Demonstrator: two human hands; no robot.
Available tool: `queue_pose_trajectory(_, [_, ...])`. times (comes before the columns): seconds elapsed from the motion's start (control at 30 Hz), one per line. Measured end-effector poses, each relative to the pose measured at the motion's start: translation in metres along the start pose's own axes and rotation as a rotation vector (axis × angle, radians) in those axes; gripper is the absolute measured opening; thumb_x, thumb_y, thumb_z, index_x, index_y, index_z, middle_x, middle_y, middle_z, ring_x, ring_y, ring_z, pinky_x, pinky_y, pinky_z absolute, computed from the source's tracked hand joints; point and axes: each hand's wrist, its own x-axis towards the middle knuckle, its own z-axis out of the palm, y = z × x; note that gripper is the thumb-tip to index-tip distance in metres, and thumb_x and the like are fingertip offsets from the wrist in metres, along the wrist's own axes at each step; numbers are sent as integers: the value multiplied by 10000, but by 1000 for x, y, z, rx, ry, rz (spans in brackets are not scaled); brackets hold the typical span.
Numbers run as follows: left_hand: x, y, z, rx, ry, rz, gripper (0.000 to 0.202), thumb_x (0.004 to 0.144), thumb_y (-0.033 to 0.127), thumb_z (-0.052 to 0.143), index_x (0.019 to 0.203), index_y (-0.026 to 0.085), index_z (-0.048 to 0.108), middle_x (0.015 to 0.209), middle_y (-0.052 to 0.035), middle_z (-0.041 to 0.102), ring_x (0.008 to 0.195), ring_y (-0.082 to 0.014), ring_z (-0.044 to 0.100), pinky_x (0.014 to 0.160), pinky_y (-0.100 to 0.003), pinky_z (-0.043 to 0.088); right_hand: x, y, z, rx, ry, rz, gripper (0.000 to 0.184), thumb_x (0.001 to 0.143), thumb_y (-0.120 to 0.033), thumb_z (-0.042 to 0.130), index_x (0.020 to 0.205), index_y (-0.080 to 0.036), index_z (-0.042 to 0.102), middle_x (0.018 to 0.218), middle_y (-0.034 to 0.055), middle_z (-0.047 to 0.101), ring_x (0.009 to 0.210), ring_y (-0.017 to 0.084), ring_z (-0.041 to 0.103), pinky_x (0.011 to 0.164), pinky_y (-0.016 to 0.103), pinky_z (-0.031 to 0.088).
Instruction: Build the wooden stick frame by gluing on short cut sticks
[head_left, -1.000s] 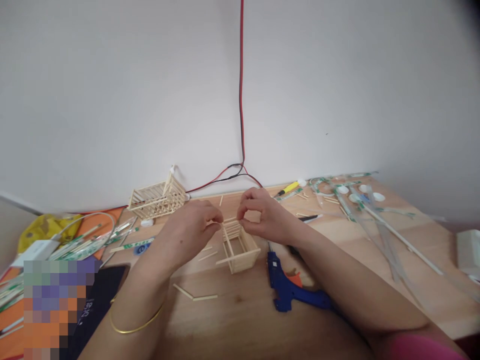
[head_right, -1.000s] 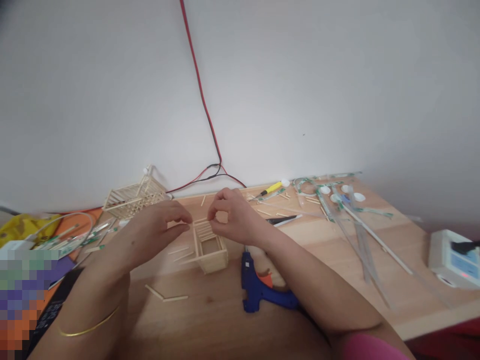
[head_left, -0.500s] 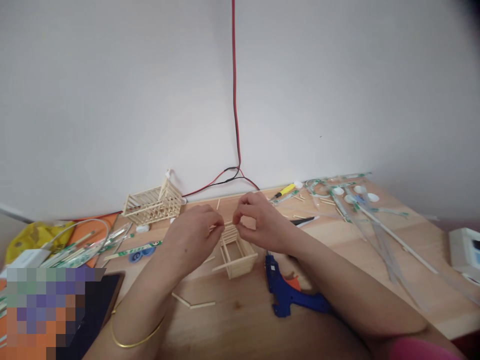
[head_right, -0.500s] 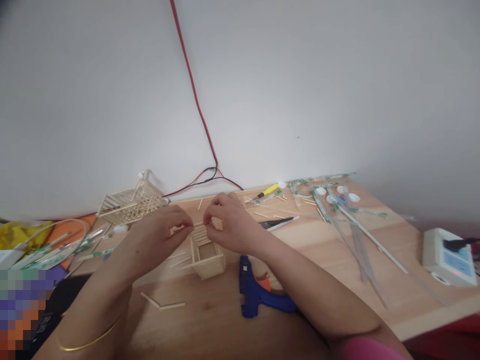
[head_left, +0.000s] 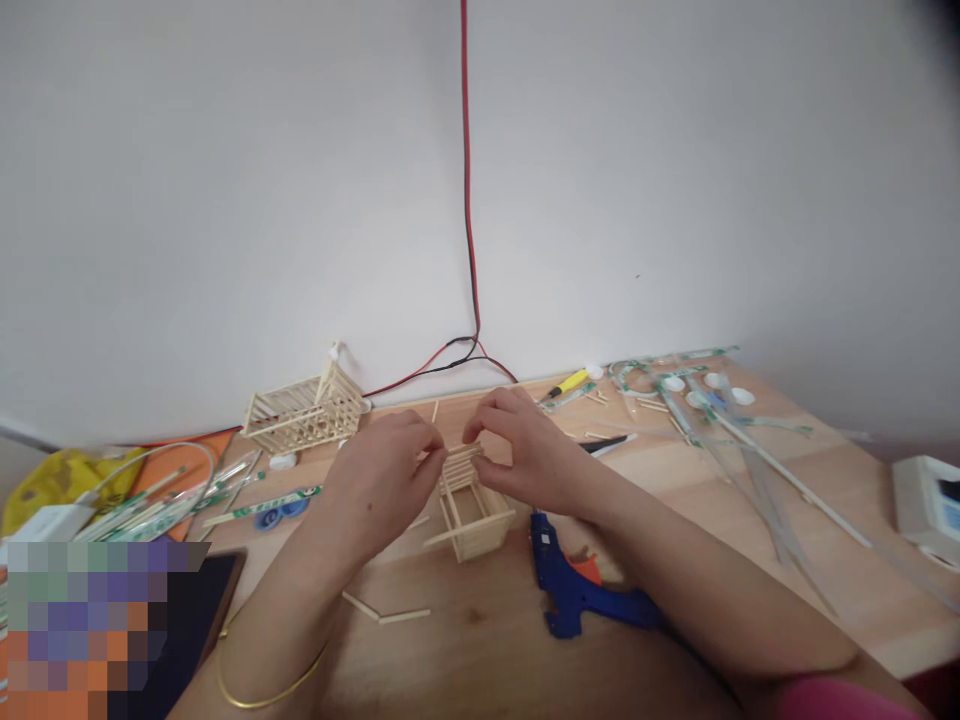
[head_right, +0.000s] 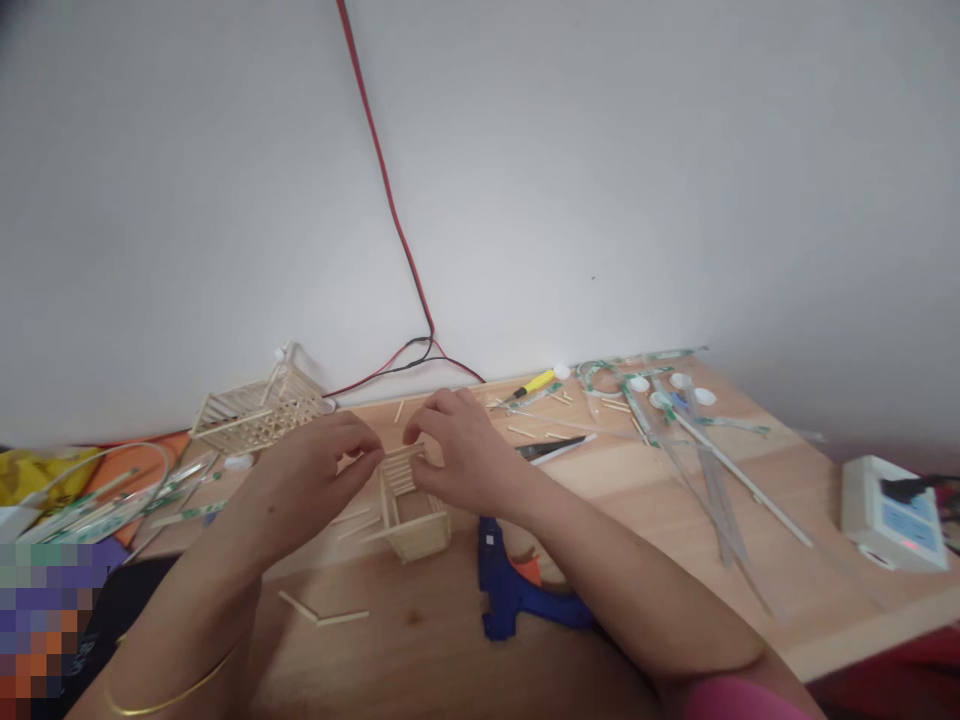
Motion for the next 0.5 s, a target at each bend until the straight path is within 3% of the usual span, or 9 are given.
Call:
queue_pose_trajectory(0.2, [-4,-6,-7,-3,-34,6,187,840,181,471,811,197,655,868,-25,649,860,-184,565,767,-316,423,-1,4,-16,-66,-16,81,128,732,-66,537,766,-170,603,786,43,593,807,182,526,780,320,401])
queue_pose_trajectory(0.5, [-5,-5,-5,30,-67,11,155,789,139,499,808,202,640,881,-21,639,851,-189,552,751,-320,424,0,9,-10,-57,-46,50,85,755,-102,567,770,-167,621,793,41,606,813,173,542,792,312,399])
